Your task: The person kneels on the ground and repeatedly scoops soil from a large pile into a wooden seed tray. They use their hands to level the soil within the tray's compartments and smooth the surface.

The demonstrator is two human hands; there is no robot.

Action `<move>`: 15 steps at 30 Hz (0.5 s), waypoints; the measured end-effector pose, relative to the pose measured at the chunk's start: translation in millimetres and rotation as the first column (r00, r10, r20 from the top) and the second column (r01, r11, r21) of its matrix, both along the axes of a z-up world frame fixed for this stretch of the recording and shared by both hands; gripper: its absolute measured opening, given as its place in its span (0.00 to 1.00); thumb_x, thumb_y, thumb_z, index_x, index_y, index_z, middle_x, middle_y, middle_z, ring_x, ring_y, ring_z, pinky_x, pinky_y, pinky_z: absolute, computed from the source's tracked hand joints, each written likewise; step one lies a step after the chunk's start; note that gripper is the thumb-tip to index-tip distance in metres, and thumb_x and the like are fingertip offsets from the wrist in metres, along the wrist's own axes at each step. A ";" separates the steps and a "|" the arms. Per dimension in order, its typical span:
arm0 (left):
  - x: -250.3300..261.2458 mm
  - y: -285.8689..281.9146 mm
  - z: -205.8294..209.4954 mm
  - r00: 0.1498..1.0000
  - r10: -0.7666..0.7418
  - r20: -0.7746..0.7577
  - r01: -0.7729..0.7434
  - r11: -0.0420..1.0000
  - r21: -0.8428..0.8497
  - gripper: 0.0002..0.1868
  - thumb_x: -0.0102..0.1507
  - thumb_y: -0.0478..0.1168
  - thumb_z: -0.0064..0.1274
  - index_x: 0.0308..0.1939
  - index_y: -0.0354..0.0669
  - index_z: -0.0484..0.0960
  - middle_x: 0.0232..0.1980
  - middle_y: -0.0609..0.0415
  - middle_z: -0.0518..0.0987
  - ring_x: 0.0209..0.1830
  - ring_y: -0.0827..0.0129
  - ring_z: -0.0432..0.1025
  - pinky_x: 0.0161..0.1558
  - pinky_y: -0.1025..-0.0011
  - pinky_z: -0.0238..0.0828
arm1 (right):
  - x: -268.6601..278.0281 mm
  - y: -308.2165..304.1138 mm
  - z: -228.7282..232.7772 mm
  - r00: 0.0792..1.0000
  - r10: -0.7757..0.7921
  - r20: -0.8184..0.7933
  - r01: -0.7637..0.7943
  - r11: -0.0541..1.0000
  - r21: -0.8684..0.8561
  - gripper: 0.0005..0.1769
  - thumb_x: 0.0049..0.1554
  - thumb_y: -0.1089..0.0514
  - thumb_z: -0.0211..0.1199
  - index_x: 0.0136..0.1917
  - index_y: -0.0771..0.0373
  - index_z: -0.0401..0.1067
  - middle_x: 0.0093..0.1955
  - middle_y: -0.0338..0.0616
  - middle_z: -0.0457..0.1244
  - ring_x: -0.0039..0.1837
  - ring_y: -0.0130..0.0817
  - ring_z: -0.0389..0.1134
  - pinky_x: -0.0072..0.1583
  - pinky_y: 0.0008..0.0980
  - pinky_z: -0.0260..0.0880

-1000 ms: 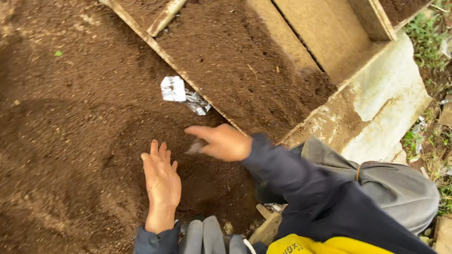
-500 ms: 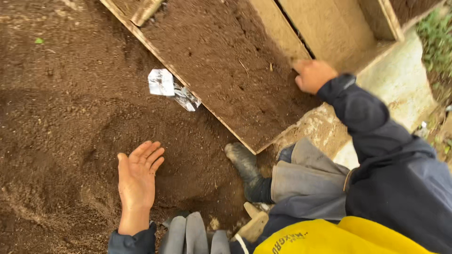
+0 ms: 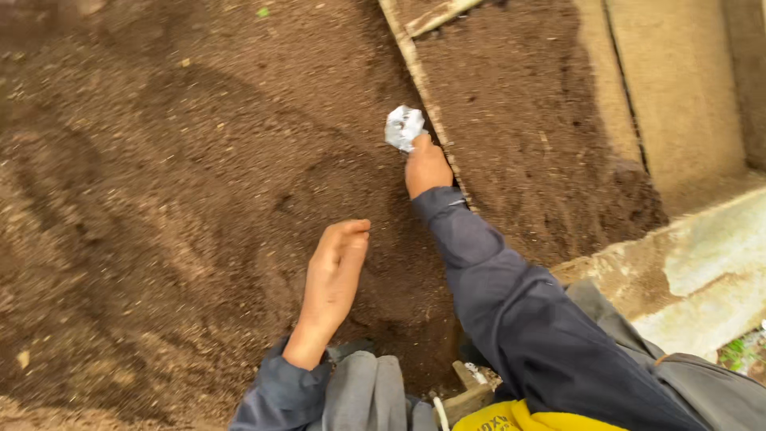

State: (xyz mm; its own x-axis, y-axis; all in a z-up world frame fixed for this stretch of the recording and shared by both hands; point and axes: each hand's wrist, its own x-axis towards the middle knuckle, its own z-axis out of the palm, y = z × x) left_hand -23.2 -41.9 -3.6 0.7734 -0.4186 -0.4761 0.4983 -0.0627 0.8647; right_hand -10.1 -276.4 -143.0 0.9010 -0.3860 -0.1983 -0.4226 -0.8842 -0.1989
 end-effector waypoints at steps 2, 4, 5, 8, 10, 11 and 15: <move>12.0 11.6 32.5 0.948 -0.220 0.230 0.185 0.969 0.165 0.16 0.64 0.41 0.43 0.54 0.42 0.74 0.52 0.46 0.73 0.56 0.54 0.69 0.57 0.60 0.64 | -3.8 0.1 10.3 0.994 -0.055 -0.093 0.058 0.998 0.027 0.11 0.55 0.57 0.55 0.49 0.60 0.57 0.38 0.48 0.63 0.40 0.46 0.68 0.41 0.47 0.72; 24.0 18.3 13.1 0.848 -0.306 0.433 0.190 0.938 0.291 0.16 0.63 0.38 0.45 0.54 0.42 0.74 0.53 0.49 0.73 0.58 0.58 0.67 0.58 0.63 0.62 | -12.1 15.9 56.2 0.998 0.033 -0.061 -0.021 0.983 0.183 0.11 0.57 0.59 0.53 0.50 0.59 0.53 0.38 0.49 0.62 0.39 0.50 0.68 0.37 0.48 0.70; 28.4 20.4 4.5 0.685 -0.416 0.598 0.178 0.892 0.416 0.17 0.62 0.35 0.48 0.55 0.42 0.74 0.54 0.52 0.73 0.60 0.61 0.65 0.59 0.66 0.60 | -18.1 22.1 81.2 0.996 0.093 -0.014 -0.083 0.940 0.332 0.11 0.58 0.61 0.51 0.51 0.59 0.50 0.38 0.50 0.62 0.38 0.54 0.67 0.33 0.49 0.68; 50.2 10.9 35.2 0.595 -0.529 0.605 0.293 0.844 0.449 0.26 0.58 0.30 0.49 0.61 0.37 0.66 0.63 0.42 0.65 0.69 0.52 0.51 0.67 0.55 0.43 | -18.9 27.7 134.3 0.981 0.116 -0.156 -0.032 0.889 0.457 0.18 0.50 0.58 0.62 0.50 0.57 0.58 0.38 0.42 0.67 0.39 0.36 0.69 0.41 0.38 0.70; 53.5 7.5 29.2 0.586 -0.541 0.603 0.292 0.835 0.466 0.29 0.57 0.30 0.52 0.63 0.36 0.64 0.64 0.40 0.63 0.70 0.49 0.47 0.67 0.52 0.41 | -20.1 24.4 123.9 0.975 0.139 -0.171 -0.064 0.921 0.384 0.17 0.51 0.59 0.60 0.52 0.57 0.60 0.41 0.43 0.67 0.42 0.38 0.69 0.43 0.39 0.71; 54.8 5.4 26.3 0.575 -0.557 0.599 0.292 0.824 0.486 0.33 0.55 0.30 0.55 0.64 0.36 0.62 0.66 0.39 0.61 0.71 0.46 0.44 0.67 0.49 0.38 | -20.6 22.3 118.7 0.970 0.159 -0.184 -0.096 0.945 0.312 0.16 0.52 0.59 0.58 0.54 0.57 0.62 0.44 0.45 0.67 0.45 0.39 0.70 0.45 0.39 0.72; 50.4 15.1 20.8 0.672 -0.516 0.531 0.301 0.846 0.440 0.31 0.56 0.32 0.53 0.63 0.34 0.63 0.64 0.36 0.61 0.69 0.44 0.47 0.65 0.47 0.42 | -13.1 -2.4 -13.7 0.993 0.044 -0.112 -0.043 0.999 0.012 0.19 0.55 0.59 0.58 0.60 0.66 0.64 0.47 0.56 0.66 0.46 0.48 0.69 0.45 0.46 0.74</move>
State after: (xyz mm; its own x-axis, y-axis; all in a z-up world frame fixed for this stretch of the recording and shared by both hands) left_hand 27.2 -26.8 17.2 0.7158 -0.6883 -0.1178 -0.2692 -0.4276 0.8630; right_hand -23.2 -278.8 -156.7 0.8887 -0.3442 -0.3029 -0.4037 -0.9006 -0.1610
